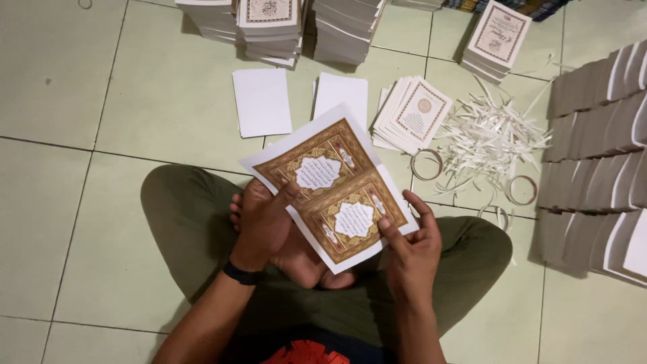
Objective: The person sits on the floor and assembles small booklets by placing a cover sheet over a stack of white pages. They use a roll of clear tape to secure the spine of the booklet, pressing the tape down with their fingers. The person repeats this process with multiple sets of papers and covers, stacking the finished booklets nearby.
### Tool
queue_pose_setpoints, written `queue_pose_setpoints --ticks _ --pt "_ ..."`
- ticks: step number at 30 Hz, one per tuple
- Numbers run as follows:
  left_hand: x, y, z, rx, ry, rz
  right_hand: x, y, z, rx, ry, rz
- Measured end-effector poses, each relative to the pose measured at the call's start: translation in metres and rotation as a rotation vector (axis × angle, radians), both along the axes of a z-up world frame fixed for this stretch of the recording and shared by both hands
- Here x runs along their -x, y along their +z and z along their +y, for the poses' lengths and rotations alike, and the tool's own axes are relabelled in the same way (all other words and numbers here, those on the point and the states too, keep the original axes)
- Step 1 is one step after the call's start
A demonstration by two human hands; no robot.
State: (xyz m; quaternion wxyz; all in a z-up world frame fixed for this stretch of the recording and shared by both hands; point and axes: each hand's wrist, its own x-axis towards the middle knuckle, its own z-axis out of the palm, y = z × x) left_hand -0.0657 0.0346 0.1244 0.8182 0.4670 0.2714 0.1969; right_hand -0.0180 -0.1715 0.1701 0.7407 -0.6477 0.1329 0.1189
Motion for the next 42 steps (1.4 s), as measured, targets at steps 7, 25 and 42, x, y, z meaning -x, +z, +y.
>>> queue_pose_setpoints --ticks 7,25,42 --pt "0.000 0.025 0.002 -0.114 -0.038 0.026 0.007 0.002 -0.010 0.046 -0.040 -0.096" --pt "-0.004 0.006 0.005 -0.353 -0.116 0.773 0.009 -0.014 -0.013 0.137 -0.126 -0.077" --pt "-0.019 -0.056 -0.008 -0.456 -0.574 0.320 -0.033 -0.079 -0.047 0.059 0.299 0.176"
